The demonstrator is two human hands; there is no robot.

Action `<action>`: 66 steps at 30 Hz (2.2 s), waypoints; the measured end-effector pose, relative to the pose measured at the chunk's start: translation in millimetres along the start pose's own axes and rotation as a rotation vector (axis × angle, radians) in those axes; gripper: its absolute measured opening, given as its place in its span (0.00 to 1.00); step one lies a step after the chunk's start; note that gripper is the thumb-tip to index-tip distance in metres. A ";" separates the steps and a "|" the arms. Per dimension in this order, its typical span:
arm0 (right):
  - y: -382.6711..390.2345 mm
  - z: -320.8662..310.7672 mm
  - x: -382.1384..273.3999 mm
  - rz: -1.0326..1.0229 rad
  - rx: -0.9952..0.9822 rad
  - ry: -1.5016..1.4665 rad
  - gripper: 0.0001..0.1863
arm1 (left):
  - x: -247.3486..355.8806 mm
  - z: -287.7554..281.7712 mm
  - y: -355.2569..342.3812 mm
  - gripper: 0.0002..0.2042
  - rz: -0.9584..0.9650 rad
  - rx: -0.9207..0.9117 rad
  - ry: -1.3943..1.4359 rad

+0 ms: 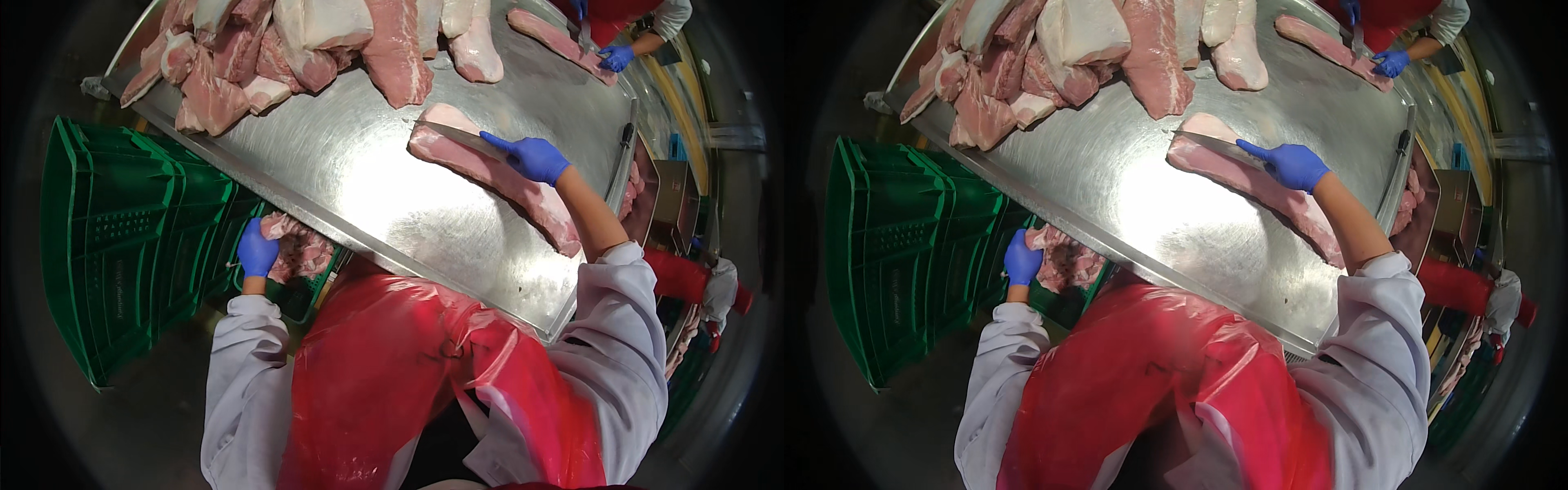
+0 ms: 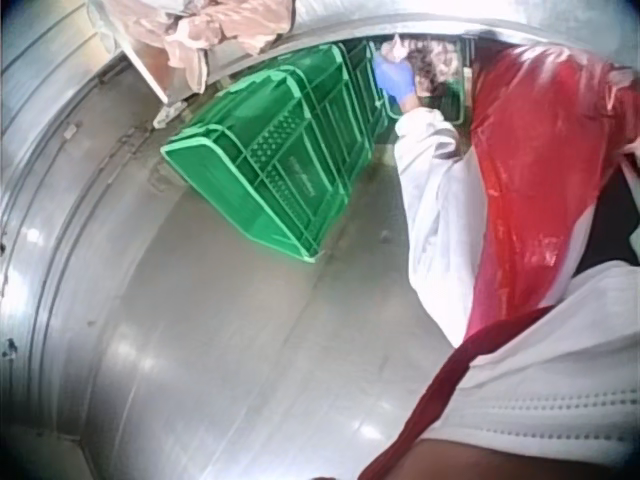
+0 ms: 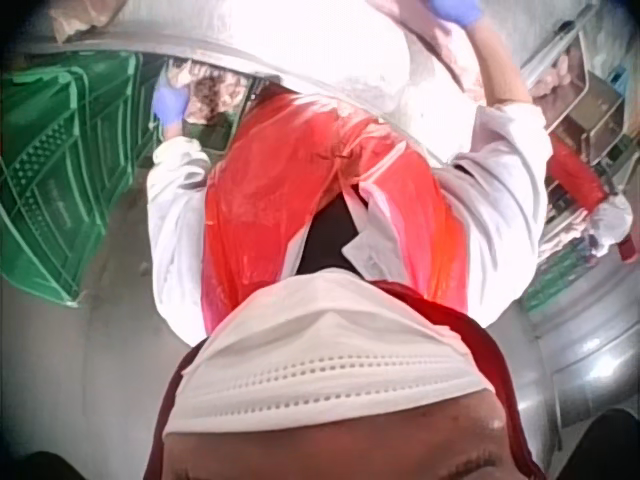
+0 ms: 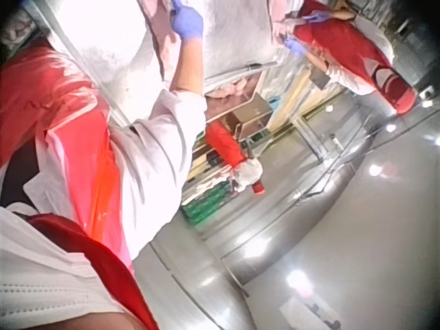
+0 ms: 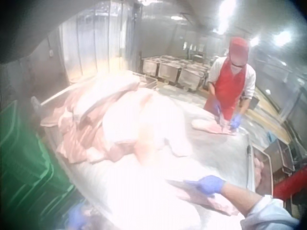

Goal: The person uses a knife to trim fat and separate lean meat from a large piece of pork on a stainless steel table. They repeatedly cut, lift, and place trimmed pieces into a green crate while handling multiple cuts of meat.

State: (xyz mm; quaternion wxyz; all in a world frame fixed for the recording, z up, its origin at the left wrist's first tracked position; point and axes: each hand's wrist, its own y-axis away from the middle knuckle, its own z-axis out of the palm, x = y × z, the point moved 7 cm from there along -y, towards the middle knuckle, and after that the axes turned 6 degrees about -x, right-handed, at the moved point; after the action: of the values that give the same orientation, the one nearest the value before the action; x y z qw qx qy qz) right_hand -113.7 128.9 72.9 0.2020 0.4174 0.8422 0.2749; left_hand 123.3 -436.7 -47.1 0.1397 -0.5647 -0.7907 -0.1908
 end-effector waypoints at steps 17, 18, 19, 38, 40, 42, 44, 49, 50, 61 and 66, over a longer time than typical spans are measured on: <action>-60.6 3.9 -40.7 -0.071 -0.098 -0.474 0.40 | 148.7 -18.1 -87.9 0.15 0.456 0.158 0.347; -59.0 4.0 -45.5 -0.032 -0.122 -0.536 0.39 | 168.6 -9.0 -100.9 0.15 0.497 0.136 0.418; -54.4 10.5 -46.7 0.013 -0.147 -0.609 0.39 | 189.2 -1.8 -112.0 0.15 0.527 0.120 0.459; -21.1 71.4 -44.9 0.136 0.310 -0.986 0.41 | 342.7 129.1 -93.5 0.05 0.762 -0.267 0.194; -36.7 63.7 -58.0 0.031 0.309 -0.815 0.42 | 344.3 127.3 -89.4 0.04 0.763 -0.232 0.201; -52.4 68.6 -63.0 -0.045 0.304 -0.585 0.41 | 344.6 125.8 -87.3 0.04 0.762 -0.202 0.199; -39.9 75.4 -48.7 -0.107 0.224 -0.631 0.40 | 342.6 129.5 -87.0 0.04 0.772 -0.188 0.208; 5.4 69.9 -29.8 -0.053 -0.174 -0.867 0.39 | 338.7 125.7 -85.3 0.05 0.737 -0.164 0.162; -0.7 68.2 -34.7 -0.056 -0.166 -0.827 0.40 | 336.5 123.3 -83.5 0.05 0.720 -0.167 0.172; 23.9 112.7 -55.3 -0.086 0.102 -0.314 0.40 | 300.5 97.9 -60.3 0.05 0.733 -0.157 0.166; 113.7 140.1 -48.5 0.052 -0.008 -0.370 0.41 | 248.8 47.6 -23.7 0.04 0.667 -0.052 0.310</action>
State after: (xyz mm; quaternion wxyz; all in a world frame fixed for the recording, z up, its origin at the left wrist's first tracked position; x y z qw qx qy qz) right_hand 61.0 187.5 42.7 0.3480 0.4818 0.7784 0.2021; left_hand 20.2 -212.8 15.8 0.2979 -0.7590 -0.5276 -0.2383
